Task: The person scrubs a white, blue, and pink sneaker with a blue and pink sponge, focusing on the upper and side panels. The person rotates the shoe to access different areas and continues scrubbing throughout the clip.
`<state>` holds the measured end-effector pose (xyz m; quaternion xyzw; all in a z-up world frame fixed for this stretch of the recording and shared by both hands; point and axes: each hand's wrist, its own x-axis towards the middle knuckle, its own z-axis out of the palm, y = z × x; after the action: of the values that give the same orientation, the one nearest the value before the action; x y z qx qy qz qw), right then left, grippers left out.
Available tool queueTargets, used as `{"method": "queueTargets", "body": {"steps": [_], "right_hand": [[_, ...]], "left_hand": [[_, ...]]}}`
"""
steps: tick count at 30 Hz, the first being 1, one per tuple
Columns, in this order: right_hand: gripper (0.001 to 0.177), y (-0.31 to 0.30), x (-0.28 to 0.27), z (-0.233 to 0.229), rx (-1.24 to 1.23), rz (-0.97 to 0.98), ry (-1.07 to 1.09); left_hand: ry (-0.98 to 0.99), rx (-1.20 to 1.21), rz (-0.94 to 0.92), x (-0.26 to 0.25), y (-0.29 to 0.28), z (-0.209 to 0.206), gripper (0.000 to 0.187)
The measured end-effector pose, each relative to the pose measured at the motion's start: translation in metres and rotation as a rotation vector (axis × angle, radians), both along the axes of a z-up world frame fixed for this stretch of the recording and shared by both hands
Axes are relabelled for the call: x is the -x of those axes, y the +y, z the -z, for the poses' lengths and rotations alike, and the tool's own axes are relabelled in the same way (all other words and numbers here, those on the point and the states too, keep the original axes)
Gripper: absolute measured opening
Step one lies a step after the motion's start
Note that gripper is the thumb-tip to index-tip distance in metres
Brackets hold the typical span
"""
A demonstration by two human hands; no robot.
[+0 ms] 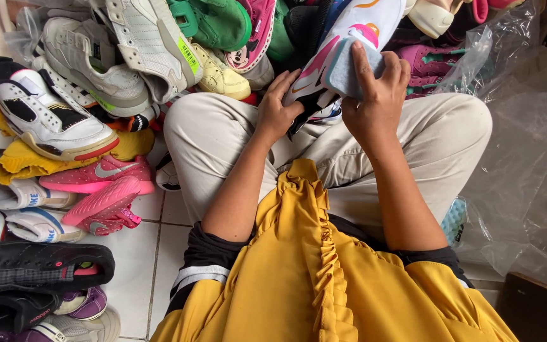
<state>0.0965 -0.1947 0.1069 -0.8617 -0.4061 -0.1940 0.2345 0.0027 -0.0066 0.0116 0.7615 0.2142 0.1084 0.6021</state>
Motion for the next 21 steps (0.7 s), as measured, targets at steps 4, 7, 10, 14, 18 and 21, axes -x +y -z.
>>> {"method": "queueTargets", "body": {"steps": [4, 7, 10, 14, 18, 21], "right_hand": [[0.087, -0.010, 0.001, 0.007, -0.020, 0.027, 0.100], [0.087, -0.017, -0.001, 0.013, -0.024, 0.036, 0.204], [0.092, -0.023, 0.001, 0.019, 0.005, 0.054, 0.230], [0.088, -0.028, 0.005, 0.021, -0.013, 0.052, 0.244], [0.093, -0.035, 0.012, 0.020, 0.020, 0.077, 0.295], [0.104, -0.046, 0.006, 0.037, -0.016, 0.083, 0.092]], "left_hand": [[0.038, 0.021, -0.001, -0.001, -0.002, -0.007, 0.071], [0.040, 0.000, 0.000, -0.003, -0.002, -0.003, 0.069], [0.050, -0.016, 0.005, -0.002, -0.004, -0.004, 0.067], [0.060, -0.030, 0.008, -0.002, -0.004, -0.009, 0.066], [0.071, 0.015, -0.010, -0.001, -0.002, -0.012, 0.065], [0.047, -0.034, -0.007, -0.003, 0.000, 0.025, 0.071]]}}
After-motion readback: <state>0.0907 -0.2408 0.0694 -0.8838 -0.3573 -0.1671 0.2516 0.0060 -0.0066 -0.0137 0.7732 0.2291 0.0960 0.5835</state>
